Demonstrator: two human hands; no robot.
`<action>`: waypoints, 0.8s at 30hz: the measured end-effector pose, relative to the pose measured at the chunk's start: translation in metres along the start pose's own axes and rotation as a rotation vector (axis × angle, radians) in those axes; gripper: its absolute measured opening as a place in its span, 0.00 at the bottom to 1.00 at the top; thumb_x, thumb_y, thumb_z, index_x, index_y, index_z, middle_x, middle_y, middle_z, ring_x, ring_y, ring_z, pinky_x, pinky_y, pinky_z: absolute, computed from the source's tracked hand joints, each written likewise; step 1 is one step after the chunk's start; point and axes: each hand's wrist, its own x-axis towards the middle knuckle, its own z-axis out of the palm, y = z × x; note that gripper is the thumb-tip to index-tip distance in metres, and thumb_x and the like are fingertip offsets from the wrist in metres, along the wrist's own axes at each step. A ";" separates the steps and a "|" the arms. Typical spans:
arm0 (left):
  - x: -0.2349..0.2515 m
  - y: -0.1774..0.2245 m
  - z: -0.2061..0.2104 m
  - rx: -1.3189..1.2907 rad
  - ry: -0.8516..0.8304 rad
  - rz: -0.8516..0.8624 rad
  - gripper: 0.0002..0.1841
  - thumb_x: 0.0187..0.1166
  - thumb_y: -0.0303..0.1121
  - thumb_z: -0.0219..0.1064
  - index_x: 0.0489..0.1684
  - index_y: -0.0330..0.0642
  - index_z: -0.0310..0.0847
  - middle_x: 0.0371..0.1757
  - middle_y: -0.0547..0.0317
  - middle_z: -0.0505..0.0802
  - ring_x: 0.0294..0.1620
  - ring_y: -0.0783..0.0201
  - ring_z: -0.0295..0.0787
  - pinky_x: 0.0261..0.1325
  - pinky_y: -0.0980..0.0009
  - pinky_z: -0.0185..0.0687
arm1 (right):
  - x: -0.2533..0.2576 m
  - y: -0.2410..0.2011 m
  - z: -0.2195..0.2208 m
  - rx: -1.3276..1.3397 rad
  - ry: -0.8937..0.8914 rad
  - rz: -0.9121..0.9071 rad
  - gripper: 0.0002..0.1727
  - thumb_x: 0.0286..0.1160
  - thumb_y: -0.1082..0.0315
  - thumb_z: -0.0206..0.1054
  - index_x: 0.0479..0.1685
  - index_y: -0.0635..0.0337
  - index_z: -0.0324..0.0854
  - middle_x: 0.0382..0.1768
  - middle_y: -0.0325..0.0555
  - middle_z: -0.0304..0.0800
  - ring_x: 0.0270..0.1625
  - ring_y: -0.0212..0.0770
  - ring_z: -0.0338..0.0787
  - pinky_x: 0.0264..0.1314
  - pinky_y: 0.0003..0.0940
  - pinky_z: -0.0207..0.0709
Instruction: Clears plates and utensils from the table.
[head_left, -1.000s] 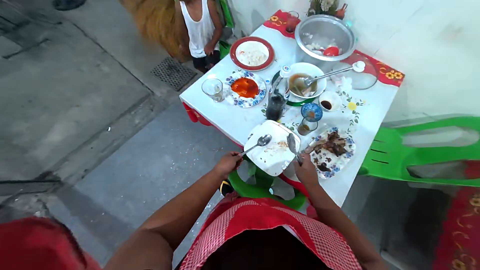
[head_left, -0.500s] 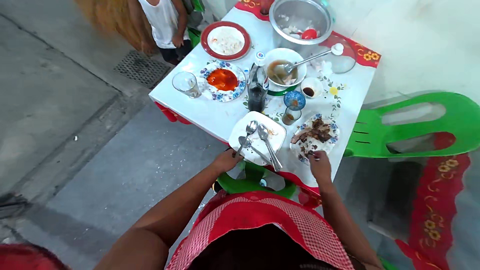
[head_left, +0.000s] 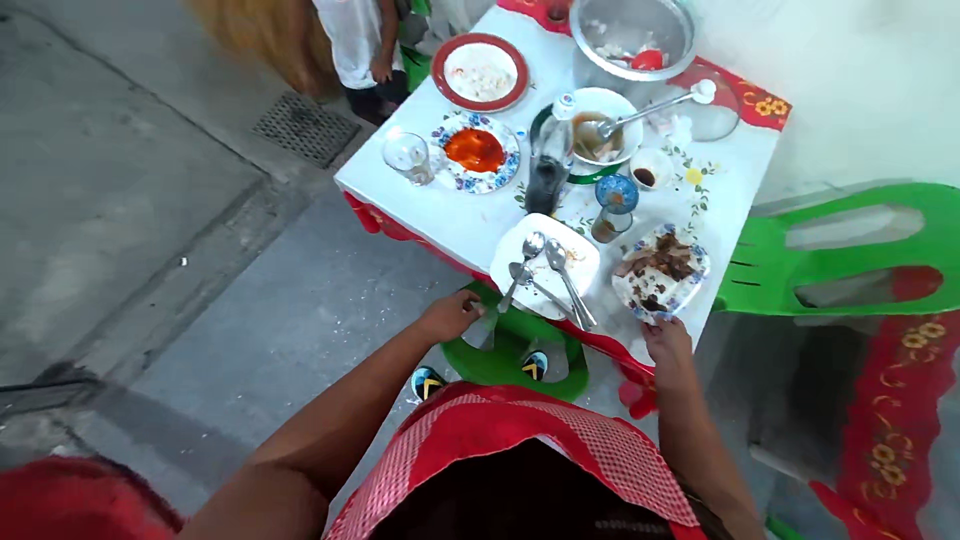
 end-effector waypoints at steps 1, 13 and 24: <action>-0.007 -0.009 -0.003 -0.012 -0.005 0.034 0.24 0.90 0.43 0.59 0.80 0.38 0.72 0.66 0.40 0.88 0.66 0.45 0.87 0.73 0.44 0.76 | -0.009 -0.001 -0.006 0.018 0.001 -0.026 0.29 0.85 0.79 0.52 0.84 0.59 0.53 0.62 0.58 0.75 0.52 0.46 0.86 0.50 0.40 0.86; -0.102 -0.093 -0.055 -0.290 -0.092 0.343 0.23 0.89 0.38 0.61 0.79 0.36 0.73 0.70 0.42 0.86 0.61 0.55 0.89 0.69 0.56 0.83 | -0.225 0.022 0.039 -0.009 -0.208 -0.223 0.15 0.85 0.80 0.50 0.65 0.57 0.63 0.38 0.41 0.85 0.31 0.34 0.91 0.35 0.34 0.91; -0.169 -0.121 -0.088 -0.866 -0.022 0.556 0.28 0.87 0.29 0.58 0.85 0.37 0.54 0.61 0.53 0.90 0.57 0.63 0.93 0.62 0.63 0.91 | -0.364 0.111 0.186 -0.083 -0.664 0.049 0.21 0.85 0.80 0.52 0.75 0.62 0.62 0.49 0.53 0.87 0.44 0.45 0.93 0.47 0.42 0.91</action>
